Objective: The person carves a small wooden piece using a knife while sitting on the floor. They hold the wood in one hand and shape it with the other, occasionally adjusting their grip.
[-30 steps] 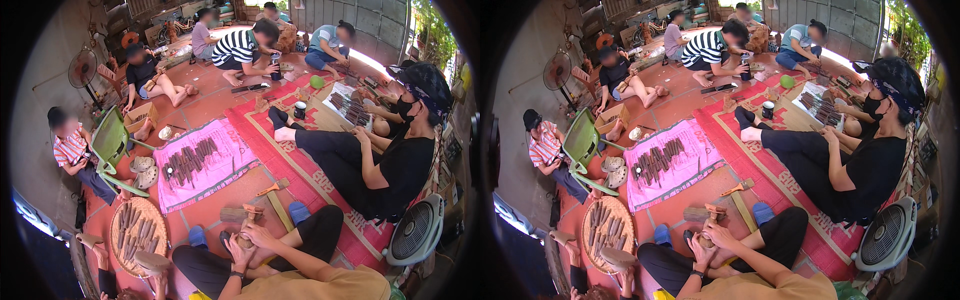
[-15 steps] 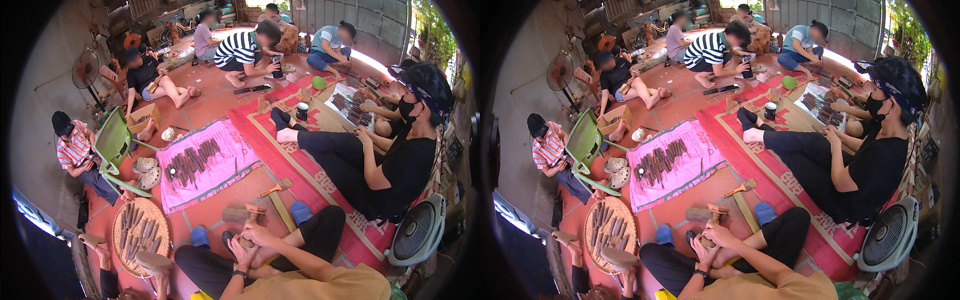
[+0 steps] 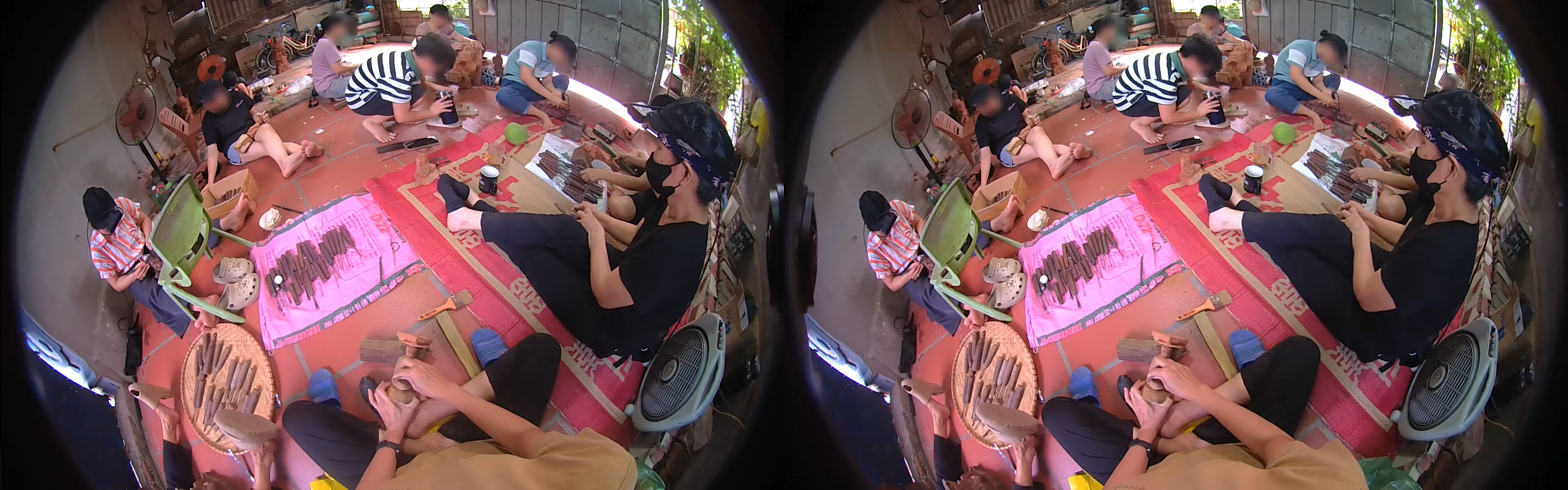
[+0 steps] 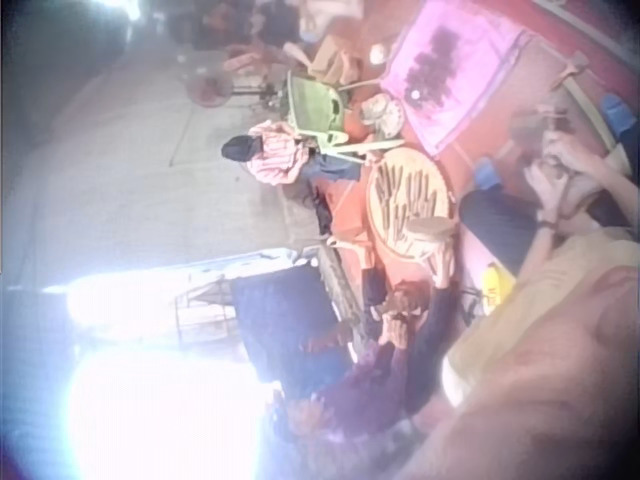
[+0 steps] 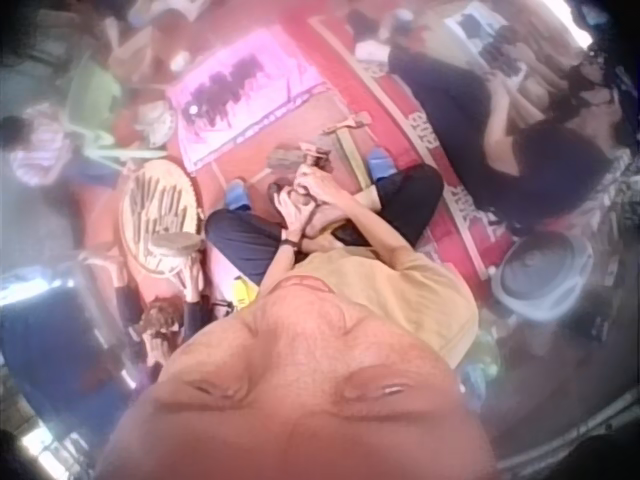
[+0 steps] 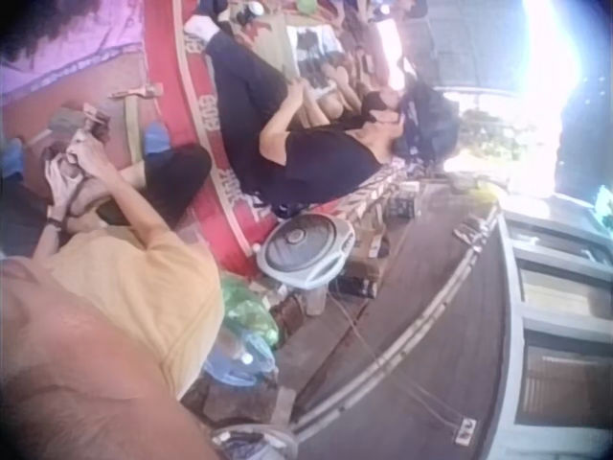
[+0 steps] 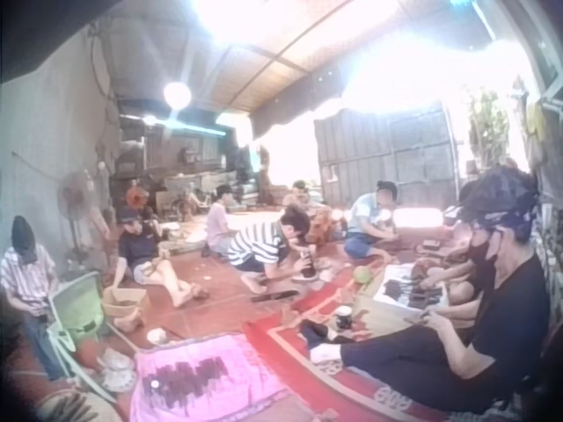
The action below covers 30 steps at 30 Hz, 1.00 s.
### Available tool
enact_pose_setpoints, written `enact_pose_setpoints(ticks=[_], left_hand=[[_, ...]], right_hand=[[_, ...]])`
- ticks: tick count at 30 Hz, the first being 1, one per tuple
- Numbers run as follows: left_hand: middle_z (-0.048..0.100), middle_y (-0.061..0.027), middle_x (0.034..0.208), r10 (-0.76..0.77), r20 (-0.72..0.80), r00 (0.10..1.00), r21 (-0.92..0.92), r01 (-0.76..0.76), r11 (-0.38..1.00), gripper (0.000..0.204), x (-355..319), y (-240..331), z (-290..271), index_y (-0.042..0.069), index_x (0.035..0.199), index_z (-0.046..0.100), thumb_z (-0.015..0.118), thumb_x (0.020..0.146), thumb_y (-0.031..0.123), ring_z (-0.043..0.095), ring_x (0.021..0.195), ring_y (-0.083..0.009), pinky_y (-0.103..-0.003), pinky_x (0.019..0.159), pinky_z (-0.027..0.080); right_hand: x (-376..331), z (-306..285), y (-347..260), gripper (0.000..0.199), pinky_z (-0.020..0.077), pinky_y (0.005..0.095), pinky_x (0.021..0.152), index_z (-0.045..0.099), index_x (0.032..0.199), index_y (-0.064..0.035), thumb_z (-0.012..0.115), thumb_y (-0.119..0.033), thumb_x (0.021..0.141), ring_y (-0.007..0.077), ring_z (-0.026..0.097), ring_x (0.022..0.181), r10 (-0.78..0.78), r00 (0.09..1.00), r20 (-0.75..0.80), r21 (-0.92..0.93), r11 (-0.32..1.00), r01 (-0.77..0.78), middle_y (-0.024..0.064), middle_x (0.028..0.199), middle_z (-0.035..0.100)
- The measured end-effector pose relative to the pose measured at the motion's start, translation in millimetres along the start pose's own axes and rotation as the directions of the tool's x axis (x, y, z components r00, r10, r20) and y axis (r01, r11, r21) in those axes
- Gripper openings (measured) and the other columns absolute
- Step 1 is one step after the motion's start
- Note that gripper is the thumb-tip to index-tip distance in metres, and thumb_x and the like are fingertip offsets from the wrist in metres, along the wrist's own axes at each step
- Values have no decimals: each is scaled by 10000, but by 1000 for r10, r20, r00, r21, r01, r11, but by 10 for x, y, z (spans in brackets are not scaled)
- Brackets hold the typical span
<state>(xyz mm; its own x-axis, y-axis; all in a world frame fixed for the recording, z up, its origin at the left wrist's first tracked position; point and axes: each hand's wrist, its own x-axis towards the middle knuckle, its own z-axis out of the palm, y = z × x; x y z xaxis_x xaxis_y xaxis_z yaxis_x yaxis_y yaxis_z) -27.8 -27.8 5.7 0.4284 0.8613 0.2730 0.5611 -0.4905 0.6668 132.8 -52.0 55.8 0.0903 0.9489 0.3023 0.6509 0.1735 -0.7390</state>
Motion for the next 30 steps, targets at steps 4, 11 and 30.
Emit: enact_pose_setpoints(ticks=[4,11,30], left_hand=[[546,-124,1218,8,16,1000,-21,-8,1000,884,4,28,-46,31,1235,474,923,568,399,489,1255,-306,-530,1185,201],[539,-125,1219,18,17,1000,-33,-17,999,881,1,54,-37,31,1247,475,917,574,391,476,1266,-306,-527,1181,217],[529,-152,1235,-16,41,999,12,16,1000,847,-28,-41,-15,10,1245,483,883,585,359,428,1298,-339,-515,1211,176]], right_hand=[[10,-38,-79,134,522,405,810,715,955,-52,656,-98,843,305,641,970,-57,996,68,-21,998,59,110,1007,626],[-42,38,18,166,523,390,817,721,965,-63,656,-96,817,305,643,972,16,996,92,-3,1000,-15,116,1031,627],[327,-772,532,457,547,367,814,587,1330,-109,588,3,887,253,690,963,368,900,-236,280,912,-300,152,1082,707]])
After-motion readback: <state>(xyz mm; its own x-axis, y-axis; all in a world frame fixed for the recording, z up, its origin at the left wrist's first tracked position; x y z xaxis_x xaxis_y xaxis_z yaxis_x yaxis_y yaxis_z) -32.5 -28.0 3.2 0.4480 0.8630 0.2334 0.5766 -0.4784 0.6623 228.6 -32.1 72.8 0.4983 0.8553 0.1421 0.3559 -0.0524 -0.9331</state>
